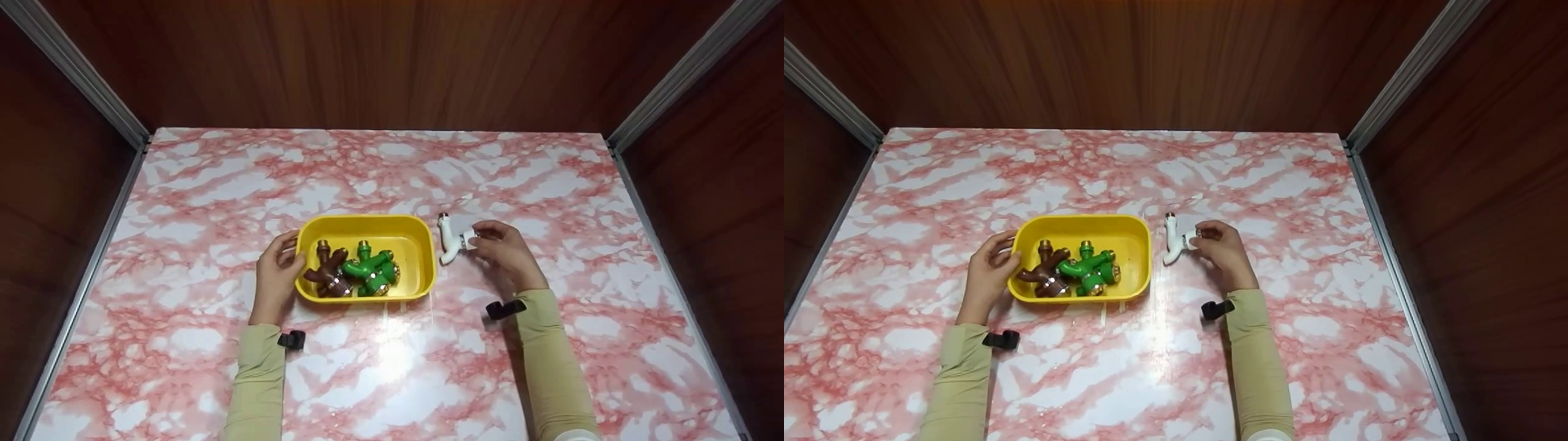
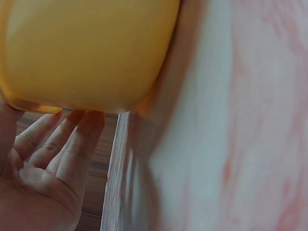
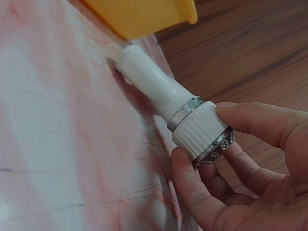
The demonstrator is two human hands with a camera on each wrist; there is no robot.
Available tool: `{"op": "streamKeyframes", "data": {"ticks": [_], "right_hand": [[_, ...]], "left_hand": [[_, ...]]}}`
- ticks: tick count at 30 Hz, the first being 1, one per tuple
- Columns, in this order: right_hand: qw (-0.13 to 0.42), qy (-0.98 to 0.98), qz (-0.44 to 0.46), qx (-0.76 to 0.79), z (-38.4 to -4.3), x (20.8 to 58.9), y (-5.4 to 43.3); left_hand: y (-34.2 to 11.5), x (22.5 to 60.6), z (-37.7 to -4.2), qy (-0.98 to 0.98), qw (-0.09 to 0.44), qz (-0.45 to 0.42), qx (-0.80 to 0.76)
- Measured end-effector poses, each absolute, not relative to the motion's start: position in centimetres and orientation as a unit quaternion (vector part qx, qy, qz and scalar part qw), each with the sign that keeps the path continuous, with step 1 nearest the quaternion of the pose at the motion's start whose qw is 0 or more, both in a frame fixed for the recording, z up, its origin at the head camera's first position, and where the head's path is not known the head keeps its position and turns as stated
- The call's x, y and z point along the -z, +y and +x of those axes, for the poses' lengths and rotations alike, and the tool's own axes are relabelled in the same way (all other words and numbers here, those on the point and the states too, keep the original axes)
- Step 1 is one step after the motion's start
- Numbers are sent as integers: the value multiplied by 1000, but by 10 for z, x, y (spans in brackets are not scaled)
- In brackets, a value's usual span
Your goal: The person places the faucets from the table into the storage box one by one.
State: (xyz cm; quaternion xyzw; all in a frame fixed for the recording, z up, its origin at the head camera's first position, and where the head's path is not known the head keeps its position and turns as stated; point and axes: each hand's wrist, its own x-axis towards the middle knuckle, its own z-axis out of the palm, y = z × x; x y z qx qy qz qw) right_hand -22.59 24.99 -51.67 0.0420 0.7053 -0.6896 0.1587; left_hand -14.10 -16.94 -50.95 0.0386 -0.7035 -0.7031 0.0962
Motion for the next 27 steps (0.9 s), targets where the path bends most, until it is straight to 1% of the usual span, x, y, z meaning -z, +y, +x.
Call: {"op": "streamKeyframes", "data": {"ticks": [11, 18, 27], "right_hand": [[143, 710, 47, 688, -214, 514, 254], [152, 723, 38, 673, -205, 504, 258], [131, 712, 47, 688, -193, 510, 263]], "left_hand": [[-169, 510, -141, -706, 97, 39, 701], [-169, 510, -140, -710, 92, 34, 697], [-170, 509, -140, -714, 79, 46, 694]]}}
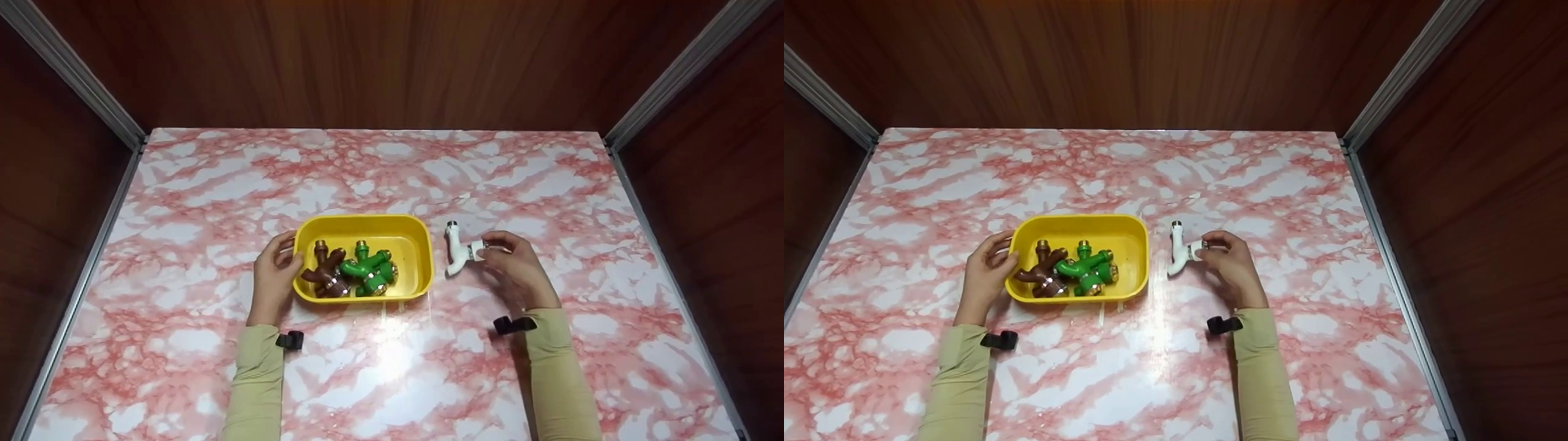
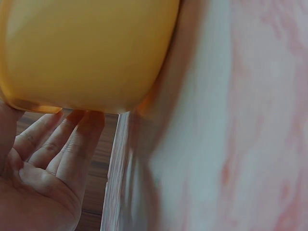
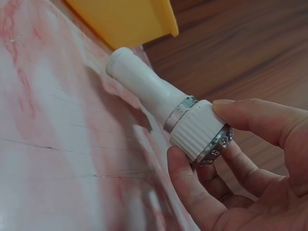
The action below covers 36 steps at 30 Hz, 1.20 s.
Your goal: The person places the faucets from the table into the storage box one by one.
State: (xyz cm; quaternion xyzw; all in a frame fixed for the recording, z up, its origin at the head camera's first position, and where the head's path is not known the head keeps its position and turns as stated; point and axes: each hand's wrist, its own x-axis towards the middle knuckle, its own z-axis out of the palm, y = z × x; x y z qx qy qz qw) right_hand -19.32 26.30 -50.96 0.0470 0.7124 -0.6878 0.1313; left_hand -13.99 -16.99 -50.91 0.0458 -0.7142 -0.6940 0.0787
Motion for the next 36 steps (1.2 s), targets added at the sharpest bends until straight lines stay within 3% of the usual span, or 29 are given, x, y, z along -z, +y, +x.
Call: {"op": "streamKeyframes", "data": {"ticks": [36], "right_hand": [[90, 676, -6, 731, -173, 480, 255]], "left_hand": [[-170, 509, -140, -710, 92, 33, 698]]}}
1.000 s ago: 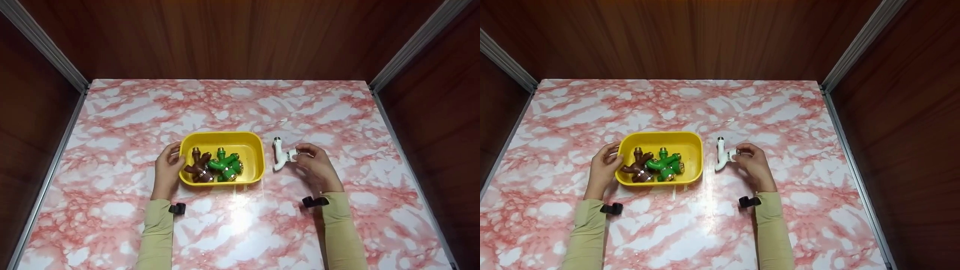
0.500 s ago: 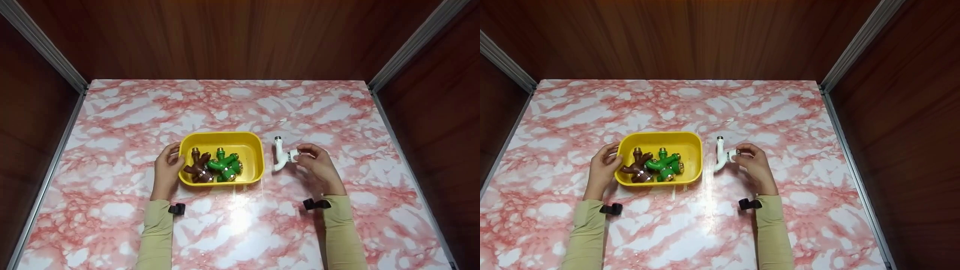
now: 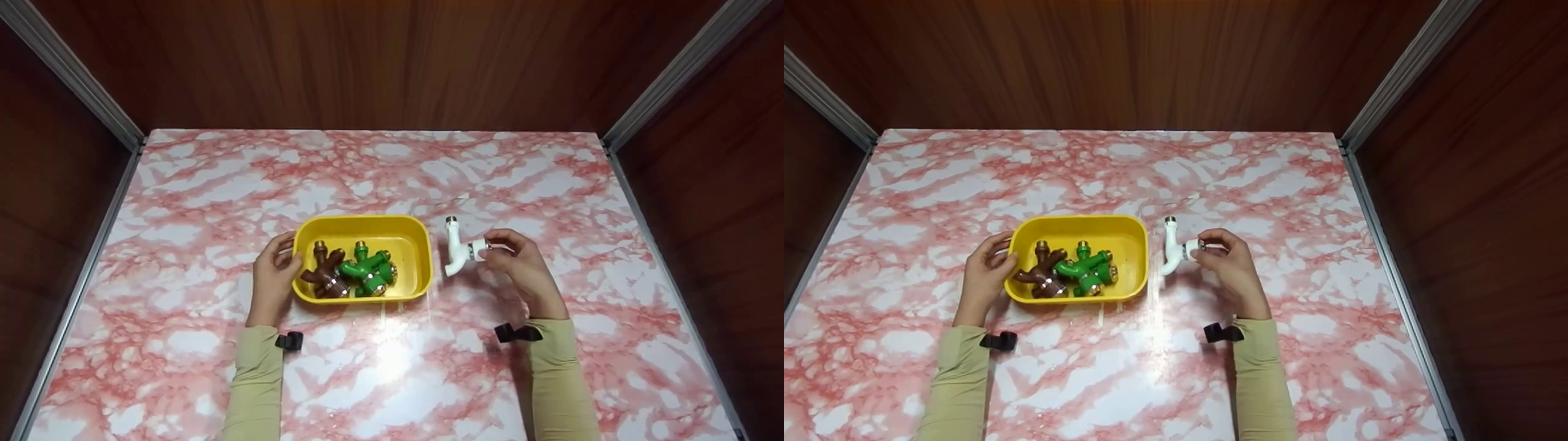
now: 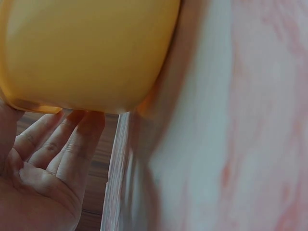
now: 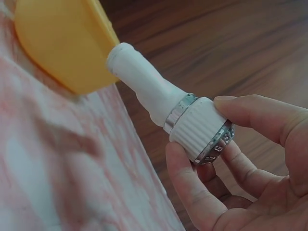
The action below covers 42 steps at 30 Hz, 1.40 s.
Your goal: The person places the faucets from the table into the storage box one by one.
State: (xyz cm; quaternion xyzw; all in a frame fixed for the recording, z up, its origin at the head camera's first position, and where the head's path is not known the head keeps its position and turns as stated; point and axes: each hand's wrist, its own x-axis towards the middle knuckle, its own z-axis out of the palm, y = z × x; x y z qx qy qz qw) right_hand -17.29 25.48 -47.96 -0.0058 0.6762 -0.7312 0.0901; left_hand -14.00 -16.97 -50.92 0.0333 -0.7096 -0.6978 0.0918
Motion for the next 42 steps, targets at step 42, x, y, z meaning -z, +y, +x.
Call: {"op": "streamKeyframes", "data": {"ticks": [42], "right_hand": [[127, 689, -59, 711, -176, 470, 182]], "left_hand": [[-170, 509, -139, -715, 90, 34, 693]]}}
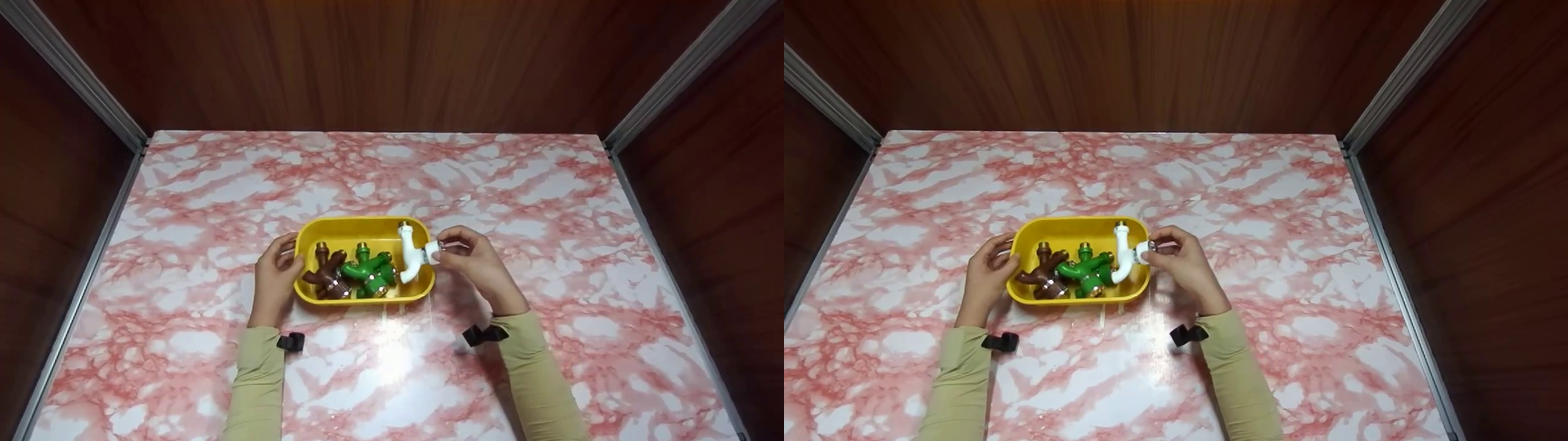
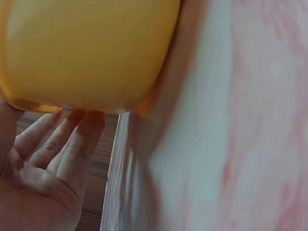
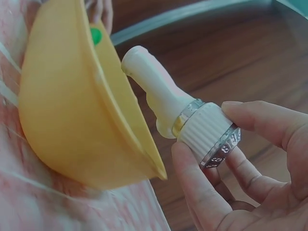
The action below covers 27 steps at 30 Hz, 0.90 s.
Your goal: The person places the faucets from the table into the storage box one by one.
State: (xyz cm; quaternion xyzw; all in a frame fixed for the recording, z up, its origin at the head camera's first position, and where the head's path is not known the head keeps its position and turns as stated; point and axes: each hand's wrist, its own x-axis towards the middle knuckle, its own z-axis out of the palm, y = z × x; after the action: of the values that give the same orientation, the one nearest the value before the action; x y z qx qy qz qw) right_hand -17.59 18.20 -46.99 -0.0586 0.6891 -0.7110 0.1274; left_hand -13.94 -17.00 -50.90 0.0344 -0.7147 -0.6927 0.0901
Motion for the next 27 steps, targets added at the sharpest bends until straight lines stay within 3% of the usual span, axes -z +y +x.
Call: {"op": "streamKeyframes", "data": {"ticks": [27], "right_hand": [[173, 693, -59, 697, -172, 463, 157]], "left_hand": [[-170, 509, -140, -713, 86, 45, 694]]}}
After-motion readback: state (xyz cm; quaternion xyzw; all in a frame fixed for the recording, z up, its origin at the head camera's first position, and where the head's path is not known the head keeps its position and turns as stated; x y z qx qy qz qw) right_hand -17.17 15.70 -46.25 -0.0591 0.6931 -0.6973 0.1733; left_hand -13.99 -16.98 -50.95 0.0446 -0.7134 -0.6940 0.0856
